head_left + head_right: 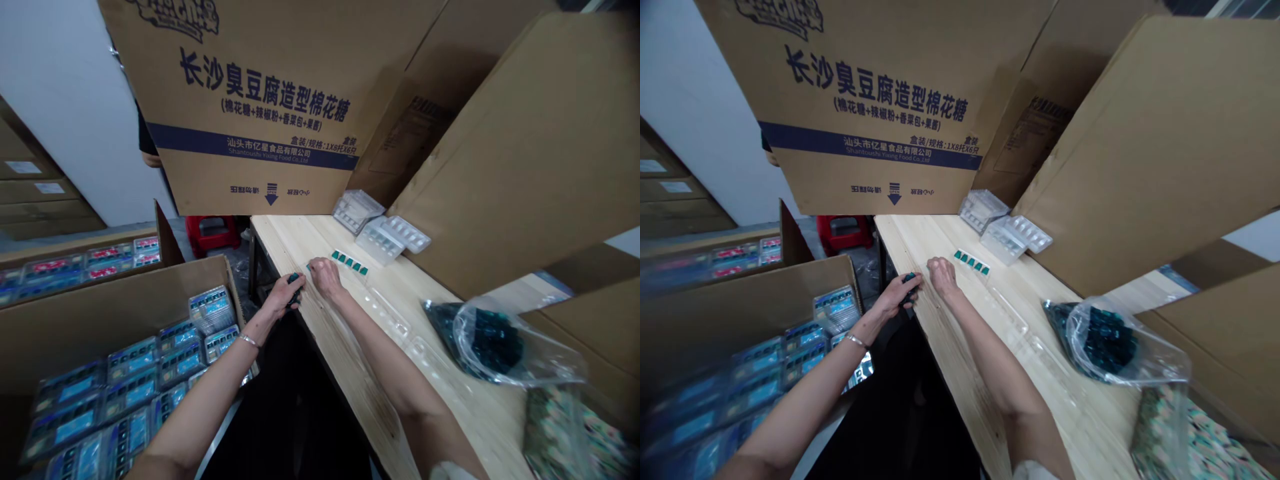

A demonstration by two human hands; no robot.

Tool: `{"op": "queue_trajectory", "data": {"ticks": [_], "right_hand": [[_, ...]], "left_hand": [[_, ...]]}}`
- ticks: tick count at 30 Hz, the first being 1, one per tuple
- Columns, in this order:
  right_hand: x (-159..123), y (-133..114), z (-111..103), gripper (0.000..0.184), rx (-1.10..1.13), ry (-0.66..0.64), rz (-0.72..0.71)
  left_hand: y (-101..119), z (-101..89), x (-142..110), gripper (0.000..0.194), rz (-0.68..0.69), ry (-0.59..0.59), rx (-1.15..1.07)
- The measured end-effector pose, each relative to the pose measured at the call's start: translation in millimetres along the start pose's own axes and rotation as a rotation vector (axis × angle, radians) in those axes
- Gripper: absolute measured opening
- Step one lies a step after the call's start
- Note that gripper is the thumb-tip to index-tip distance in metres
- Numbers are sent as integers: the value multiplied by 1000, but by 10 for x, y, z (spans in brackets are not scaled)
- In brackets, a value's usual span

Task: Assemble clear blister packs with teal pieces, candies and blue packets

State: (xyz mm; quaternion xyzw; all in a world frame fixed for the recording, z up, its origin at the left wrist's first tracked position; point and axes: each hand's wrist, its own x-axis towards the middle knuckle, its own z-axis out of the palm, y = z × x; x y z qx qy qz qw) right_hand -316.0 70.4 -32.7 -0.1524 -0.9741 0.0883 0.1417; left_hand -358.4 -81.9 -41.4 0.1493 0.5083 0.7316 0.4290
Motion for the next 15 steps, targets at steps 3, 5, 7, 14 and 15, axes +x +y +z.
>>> {"op": "queue_trajectory", "data": {"ticks": [3, 5, 7, 14, 15], "right_hand": [[19, -29, -39, 20, -13, 20, -19], [37, -23, -47, 17, 37, 70, -4], [60, -13, -38, 17, 80, 111, 38], [124, -49, 76, 19, 174, 139, 132], [124, -56, 93, 20, 178, 154, 133]], "left_hand": [[13, 7, -11, 39, 5, -2, 4], [22, 10, -21, 39, 4, 2, 7], [28, 9, -28, 38, 4, 7, 10], [40, 6, -29, 37, -9, 6, -13], [42, 9, -28, 36, -11, 9, -18]]}}
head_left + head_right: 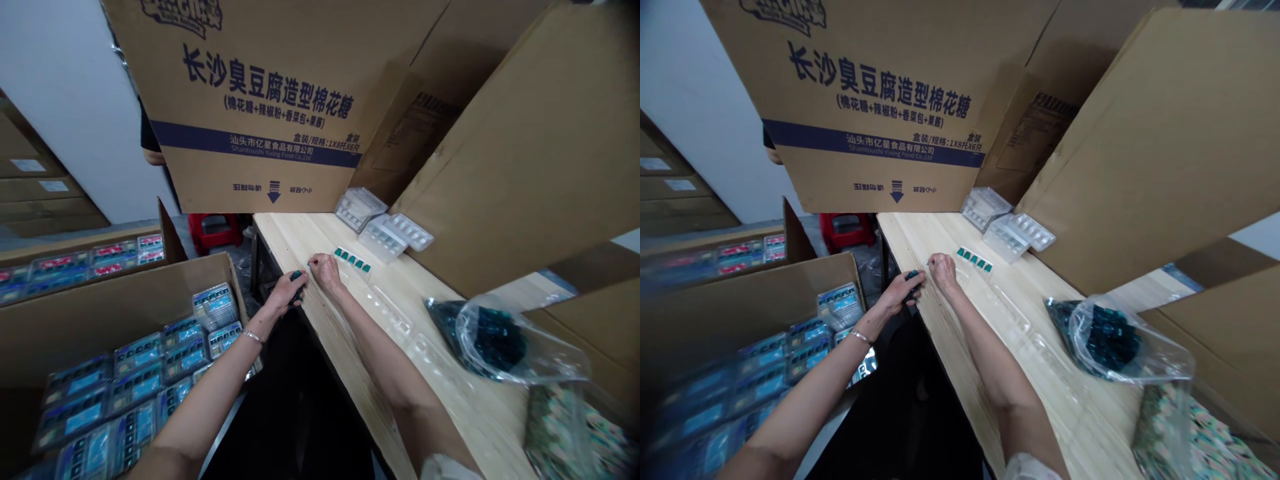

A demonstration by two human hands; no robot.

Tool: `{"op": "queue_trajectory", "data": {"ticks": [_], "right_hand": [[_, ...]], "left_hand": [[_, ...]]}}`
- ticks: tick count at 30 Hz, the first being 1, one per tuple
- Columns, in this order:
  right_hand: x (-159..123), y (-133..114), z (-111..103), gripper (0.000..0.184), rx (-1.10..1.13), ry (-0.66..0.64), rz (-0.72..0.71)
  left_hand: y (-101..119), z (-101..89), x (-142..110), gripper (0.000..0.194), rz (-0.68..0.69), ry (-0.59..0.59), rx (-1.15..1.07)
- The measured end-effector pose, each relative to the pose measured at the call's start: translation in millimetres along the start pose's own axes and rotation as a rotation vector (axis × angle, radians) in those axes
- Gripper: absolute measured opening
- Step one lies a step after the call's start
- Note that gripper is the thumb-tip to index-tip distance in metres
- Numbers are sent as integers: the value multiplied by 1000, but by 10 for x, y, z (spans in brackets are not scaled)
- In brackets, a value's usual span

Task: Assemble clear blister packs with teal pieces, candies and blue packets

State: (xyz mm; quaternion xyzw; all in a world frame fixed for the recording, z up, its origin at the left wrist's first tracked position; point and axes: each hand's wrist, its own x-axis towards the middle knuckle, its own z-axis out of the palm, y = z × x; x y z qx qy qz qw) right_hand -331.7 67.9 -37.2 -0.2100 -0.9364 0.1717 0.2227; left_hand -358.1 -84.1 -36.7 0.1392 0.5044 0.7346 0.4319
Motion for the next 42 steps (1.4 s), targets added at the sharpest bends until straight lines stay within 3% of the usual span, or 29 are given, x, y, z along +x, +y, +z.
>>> {"op": "queue_trajectory", "data": {"ticks": [8, 14, 19, 22, 32, 35, 42], "right_hand": [[-55, 2, -3, 15, 67, 42, 50], [-205, -155, -255, 10, 194, 120, -83], [-470, -313, -482, 13, 374, -65, -152], [-580, -312, -561, 12, 402, -78, -143], [-533, -182, -642, 10, 641, -42, 165], [-529, -152, -691, 19, 826, -51, 289], [-585, -65, -724, 34, 1161, -103, 441]], "left_hand": [[-13, -15, 23, 35, -10, -29, -92], [89, -78, -18, 41, -66, -109, -256], [158, 12, -90, 35, -159, -143, -435], [166, 97, -123, 33, -166, -146, -417], [174, 293, -151, 34, -175, -218, -337], [177, 328, -144, 35, -165, -231, -315], [104, 371, -175, 40, -45, -112, -208]]}}
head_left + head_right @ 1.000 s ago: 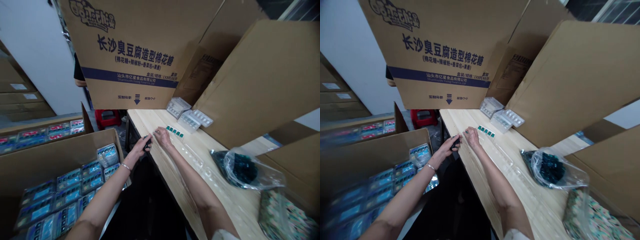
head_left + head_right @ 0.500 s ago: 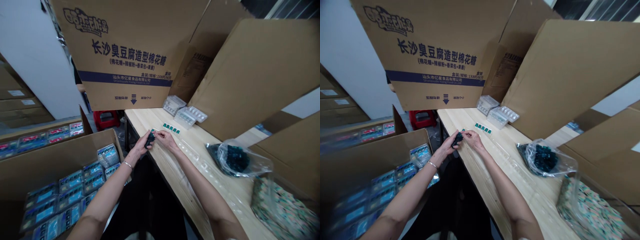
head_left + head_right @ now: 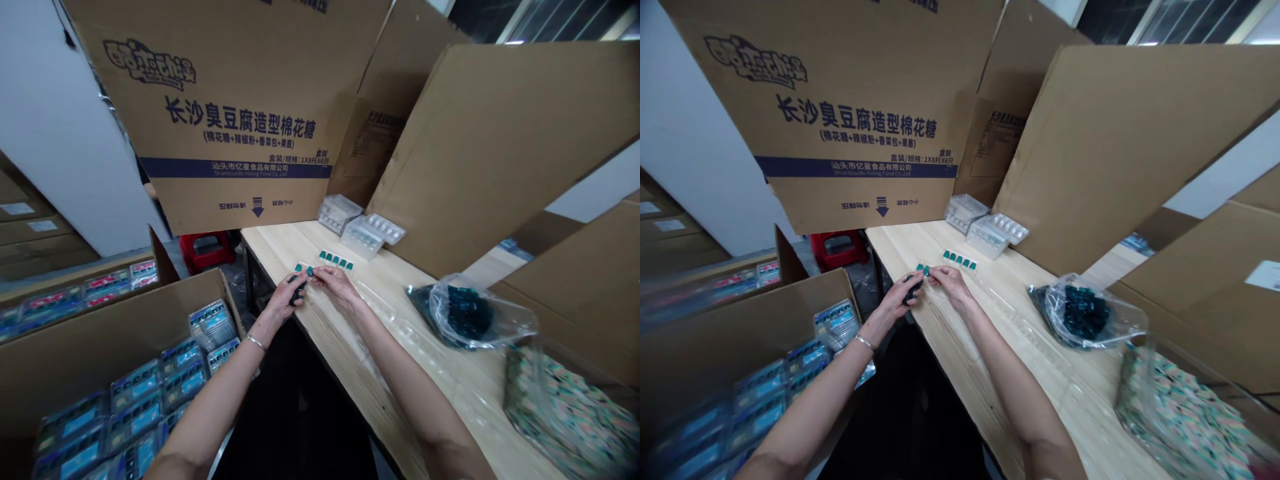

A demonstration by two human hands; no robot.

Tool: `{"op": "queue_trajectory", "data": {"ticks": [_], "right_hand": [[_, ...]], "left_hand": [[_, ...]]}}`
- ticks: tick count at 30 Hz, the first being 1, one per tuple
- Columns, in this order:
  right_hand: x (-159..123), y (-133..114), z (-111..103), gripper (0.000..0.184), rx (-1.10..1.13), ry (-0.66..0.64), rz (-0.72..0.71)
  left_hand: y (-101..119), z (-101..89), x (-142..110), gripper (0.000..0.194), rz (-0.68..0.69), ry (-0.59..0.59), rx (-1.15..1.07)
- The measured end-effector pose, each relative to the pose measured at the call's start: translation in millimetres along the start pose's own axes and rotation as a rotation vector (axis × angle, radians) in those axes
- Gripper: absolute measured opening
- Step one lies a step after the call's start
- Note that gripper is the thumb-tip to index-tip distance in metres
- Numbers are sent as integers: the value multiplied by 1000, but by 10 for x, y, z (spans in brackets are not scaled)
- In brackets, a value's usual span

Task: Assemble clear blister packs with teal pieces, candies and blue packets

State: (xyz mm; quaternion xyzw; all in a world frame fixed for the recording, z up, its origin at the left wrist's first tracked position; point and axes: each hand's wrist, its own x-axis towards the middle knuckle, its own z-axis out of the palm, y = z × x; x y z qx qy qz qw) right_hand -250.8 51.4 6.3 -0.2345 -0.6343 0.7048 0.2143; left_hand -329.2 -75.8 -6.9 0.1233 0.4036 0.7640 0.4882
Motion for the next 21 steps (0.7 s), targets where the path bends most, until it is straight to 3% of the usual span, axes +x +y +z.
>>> {"op": "queue_trajectory", "data": {"ticks": [9, 21], "right_hand": [[-41, -11, 72, 28, -102, 52, -101], [-81, 51, 43, 36, 181, 36, 7]], "left_hand": [[-90, 31, 52, 39, 110, 144, 93], [-87, -3, 33, 37, 72, 52, 25]]}}
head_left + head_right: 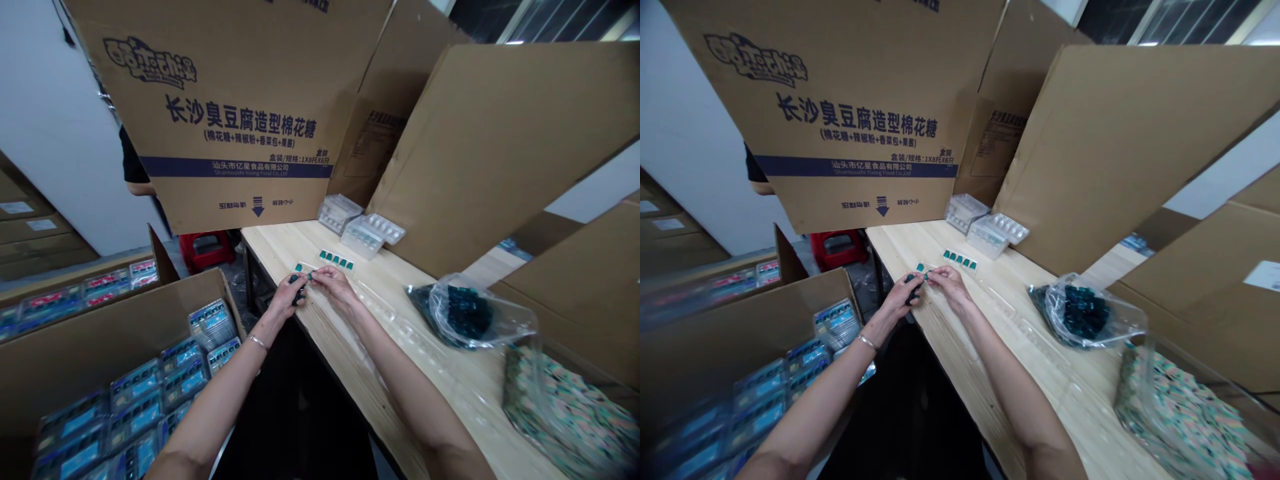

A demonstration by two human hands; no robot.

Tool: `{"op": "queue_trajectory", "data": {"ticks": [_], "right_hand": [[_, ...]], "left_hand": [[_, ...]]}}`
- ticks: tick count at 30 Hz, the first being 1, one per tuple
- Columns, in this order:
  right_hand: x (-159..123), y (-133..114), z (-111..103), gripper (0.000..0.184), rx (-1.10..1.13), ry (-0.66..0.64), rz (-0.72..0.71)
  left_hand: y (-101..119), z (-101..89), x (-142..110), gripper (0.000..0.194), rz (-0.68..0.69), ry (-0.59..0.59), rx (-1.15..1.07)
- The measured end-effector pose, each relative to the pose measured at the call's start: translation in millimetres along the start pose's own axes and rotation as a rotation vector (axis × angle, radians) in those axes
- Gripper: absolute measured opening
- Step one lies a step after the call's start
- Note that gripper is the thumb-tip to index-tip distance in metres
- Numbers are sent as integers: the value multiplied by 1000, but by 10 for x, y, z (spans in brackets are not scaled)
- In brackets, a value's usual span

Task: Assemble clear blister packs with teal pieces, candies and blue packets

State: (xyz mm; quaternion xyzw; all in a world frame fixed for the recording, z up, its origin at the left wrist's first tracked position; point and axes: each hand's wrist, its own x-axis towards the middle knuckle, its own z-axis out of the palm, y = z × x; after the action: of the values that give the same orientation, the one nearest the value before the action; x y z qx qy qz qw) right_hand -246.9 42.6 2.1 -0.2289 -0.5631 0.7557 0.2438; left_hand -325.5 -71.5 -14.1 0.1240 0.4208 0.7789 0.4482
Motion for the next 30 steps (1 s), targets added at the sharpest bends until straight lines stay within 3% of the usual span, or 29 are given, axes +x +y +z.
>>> {"op": "queue_trajectory", "data": {"ticks": [10, 15, 22, 26, 30], "right_hand": [[-34, 11, -92, 34, 47, -189, 68], [-46, 40, -117, 34, -51, -189, 38], [27, 171, -101, 35, -419, -101, -118], [71, 245, -127, 31, -628, -108, -296], [190, 152, -180, 19, -894, -87, -535]], "left_hand": [[0, -90, -11, 32, -226, -124, -197], [-42, -107, -44, 31, -203, -87, -252], [-121, -103, -41, 34, -138, 9, -221], [-95, -116, -14, 34, -143, 12, -198], [-71, -169, -13, 34, -140, 17, -192]]}}
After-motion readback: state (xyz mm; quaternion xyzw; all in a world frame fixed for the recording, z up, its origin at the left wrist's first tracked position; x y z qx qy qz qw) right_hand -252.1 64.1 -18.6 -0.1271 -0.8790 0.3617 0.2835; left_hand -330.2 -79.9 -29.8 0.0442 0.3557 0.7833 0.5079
